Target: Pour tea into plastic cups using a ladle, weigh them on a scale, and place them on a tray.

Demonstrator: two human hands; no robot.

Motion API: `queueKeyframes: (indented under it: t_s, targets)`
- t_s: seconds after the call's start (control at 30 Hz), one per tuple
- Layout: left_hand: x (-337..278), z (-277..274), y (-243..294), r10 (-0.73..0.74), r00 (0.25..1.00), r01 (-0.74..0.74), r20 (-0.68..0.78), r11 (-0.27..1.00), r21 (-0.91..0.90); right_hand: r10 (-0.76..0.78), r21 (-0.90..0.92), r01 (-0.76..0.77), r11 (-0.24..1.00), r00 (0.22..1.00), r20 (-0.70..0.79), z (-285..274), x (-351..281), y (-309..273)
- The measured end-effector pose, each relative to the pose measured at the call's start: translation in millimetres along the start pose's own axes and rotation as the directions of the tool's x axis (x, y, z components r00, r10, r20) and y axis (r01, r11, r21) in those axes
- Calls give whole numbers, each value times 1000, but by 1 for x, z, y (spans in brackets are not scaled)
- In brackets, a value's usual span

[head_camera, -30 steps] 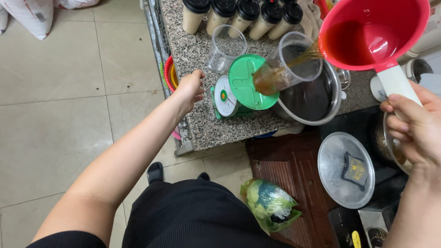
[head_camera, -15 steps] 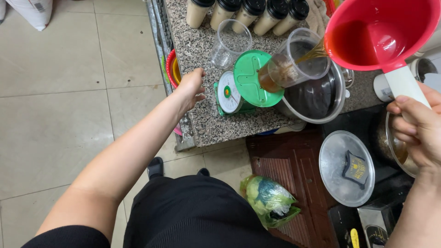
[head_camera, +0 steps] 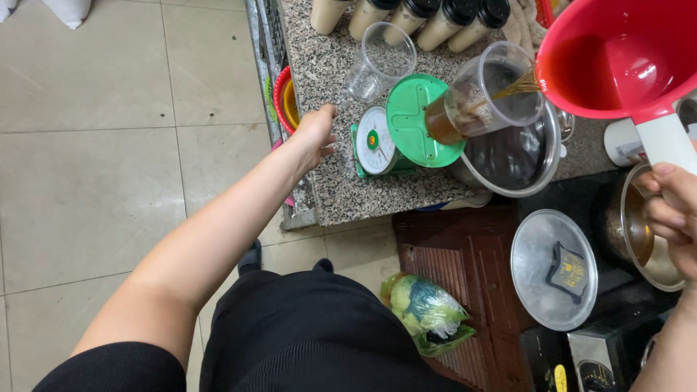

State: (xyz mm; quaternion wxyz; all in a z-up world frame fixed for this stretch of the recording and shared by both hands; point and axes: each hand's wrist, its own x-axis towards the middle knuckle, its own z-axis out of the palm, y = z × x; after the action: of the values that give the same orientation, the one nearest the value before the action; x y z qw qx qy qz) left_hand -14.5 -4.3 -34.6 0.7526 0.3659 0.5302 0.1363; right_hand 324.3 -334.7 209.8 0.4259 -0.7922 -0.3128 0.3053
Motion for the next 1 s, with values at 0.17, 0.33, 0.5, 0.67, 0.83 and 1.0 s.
queueKeyframes:
  t_s: [0.17, 0.33, 0.5, 0.67, 0.83, 1.0]
  targets:
    - [20, -1, -12, 9, 1000, -8, -9, 1000, 2, 30, 18, -31, 999, 998, 58, -38, 20, 39]
    - [24, -2, -16, 17, 1000, -17, 3, 1000, 5, 142, 154, -173, 973, 971, 194, -95, 57, 89]
    - [21, -2, -17, -4, 1000, 4, 16, 1000, -3, 93, 581, -415, 700, 860, 502, -152, 94, 143]
    - [21, -5, -19, -4, 1000, 4, 20, 1000, 0, -58, 673, -550, 494, 752, 657, -146, 97, 151]
    - [21, -6, -20, -15, 1000, 15, 11, 1000, -1, 16, 604, -424, 675, 827, 562, -145, 90, 148]
    - [21, -7, -20, -26, 1000, 26, 12, 1000, 6, -315, 856, -497, -142, 843, 437, -114, 70, 168]
